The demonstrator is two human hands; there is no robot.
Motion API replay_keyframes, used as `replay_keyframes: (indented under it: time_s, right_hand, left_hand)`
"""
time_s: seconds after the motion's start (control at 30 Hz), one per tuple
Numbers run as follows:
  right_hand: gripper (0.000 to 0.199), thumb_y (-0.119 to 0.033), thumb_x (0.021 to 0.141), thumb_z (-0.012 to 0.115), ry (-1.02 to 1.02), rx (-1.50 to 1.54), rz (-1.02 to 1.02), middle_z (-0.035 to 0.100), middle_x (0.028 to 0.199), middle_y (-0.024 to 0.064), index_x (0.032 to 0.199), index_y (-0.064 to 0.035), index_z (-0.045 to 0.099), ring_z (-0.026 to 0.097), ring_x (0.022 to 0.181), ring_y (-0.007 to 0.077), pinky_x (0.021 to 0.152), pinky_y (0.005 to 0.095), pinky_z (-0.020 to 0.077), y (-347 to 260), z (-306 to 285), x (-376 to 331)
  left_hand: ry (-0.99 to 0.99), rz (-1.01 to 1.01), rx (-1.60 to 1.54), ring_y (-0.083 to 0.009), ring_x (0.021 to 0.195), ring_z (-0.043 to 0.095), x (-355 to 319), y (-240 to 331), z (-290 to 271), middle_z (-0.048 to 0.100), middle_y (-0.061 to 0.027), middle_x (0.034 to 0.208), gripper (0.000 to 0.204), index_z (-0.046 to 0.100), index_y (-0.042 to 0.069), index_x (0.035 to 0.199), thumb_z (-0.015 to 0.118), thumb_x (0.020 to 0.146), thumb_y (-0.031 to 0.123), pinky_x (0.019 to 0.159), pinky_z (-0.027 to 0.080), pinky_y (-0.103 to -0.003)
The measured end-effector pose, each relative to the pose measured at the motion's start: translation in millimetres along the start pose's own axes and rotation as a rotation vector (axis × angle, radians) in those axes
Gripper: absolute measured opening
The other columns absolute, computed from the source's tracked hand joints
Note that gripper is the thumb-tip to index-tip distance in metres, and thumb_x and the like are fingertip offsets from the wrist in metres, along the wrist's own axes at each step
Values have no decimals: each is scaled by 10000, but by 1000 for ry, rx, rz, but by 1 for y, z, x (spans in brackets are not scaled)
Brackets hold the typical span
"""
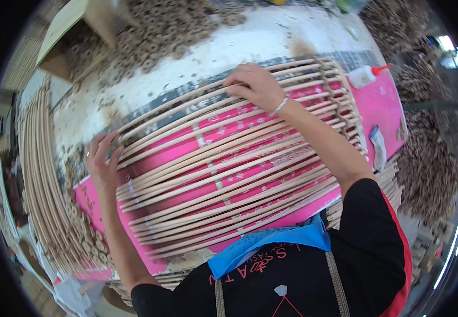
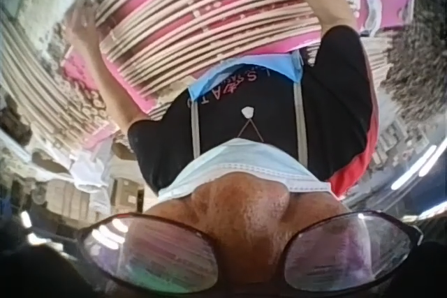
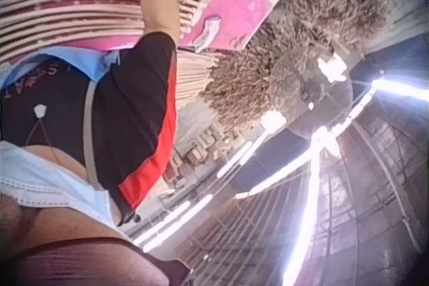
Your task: Assembling a wooden structure by applying glue to rods and sliding wooden rings into place.
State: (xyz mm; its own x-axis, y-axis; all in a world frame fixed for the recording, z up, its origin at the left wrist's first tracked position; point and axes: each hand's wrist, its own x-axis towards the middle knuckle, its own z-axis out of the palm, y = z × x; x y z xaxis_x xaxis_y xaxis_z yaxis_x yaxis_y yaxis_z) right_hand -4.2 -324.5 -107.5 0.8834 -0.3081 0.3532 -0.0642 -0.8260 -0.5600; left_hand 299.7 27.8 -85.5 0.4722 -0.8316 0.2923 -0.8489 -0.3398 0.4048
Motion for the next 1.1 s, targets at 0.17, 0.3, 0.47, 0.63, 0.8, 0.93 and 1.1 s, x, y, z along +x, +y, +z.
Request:
replay_keyframes:
  time_s: [0.17, 0.3, 0.47, 0.63, 0.8, 0.93, 1.1]
  right_hand:
    - [189, -182, 874, 774, -51, -29, 60, 665, 925, 91, 992, -48, 713, 623, 931, 292, 850, 401, 497, 3, -20, -3]
    - [181, -151, 867, 787, -46, 47, 121, 666, 922, 82, 998, -45, 720, 611, 914, 282, 838, 383, 491, -3, -17, -3]
    - [194, -188, 899, 774, -53, 7, 75, 666, 906, 81, 1022, -45, 729, 613, 908, 269, 831, 382, 488, -5, -20, 0]
    - [215, -219, 921, 761, -61, -74, 20, 670, 887, 81, 1046, -47, 736, 616, 893, 264, 817, 378, 490, -5, -20, -1]
    - [189, -210, 926, 752, -24, 49, 127, 668, 885, 82, 1021, -49, 724, 617, 883, 274, 800, 380, 496, -6, -15, -5]
    - [177, -203, 924, 750, -66, -60, 74, 663, 884, 82, 1007, -49, 720, 617, 882, 272, 800, 383, 496, -11, -20, -1]
    - [148, -134, 959, 717, -69, -44, 98, 646, 895, 83, 1041, -12, 719, 602, 865, 242, 802, 345, 486, -14, -19, -2]
  left_hand:
    - [31, 55, 41, -297, 1139, 618, 13, 14, 10, 689, -65, 1171, 409, 751, 187, 1262, 803, 857, 208, 984, 435, -446]
    - [48, 14, 81, -268, 1121, 614, 7, 18, 8, 679, -31, 1166, 403, 755, 210, 1255, 806, 856, 219, 977, 423, -440]
    - [62, 9, 78, -256, 1128, 619, 6, 17, 11, 672, -30, 1160, 411, 754, 207, 1258, 809, 851, 218, 994, 424, -433]
    - [52, -1, 75, -251, 1132, 620, 7, 18, 10, 668, -28, 1156, 414, 753, 208, 1258, 811, 849, 215, 1002, 421, -437]
    - [39, -13, 64, -247, 1127, 618, 6, 17, 10, 665, -25, 1149, 419, 751, 210, 1261, 814, 846, 216, 995, 419, -436]
    - [52, 0, 77, -254, 1124, 615, 6, 17, 10, 668, -28, 1157, 422, 749, 205, 1259, 816, 843, 214, 984, 419, -435]
    - [46, -9, 79, -256, 1134, 616, 6, 19, 8, 675, -38, 1159, 419, 749, 192, 1249, 819, 836, 202, 977, 419, -431]
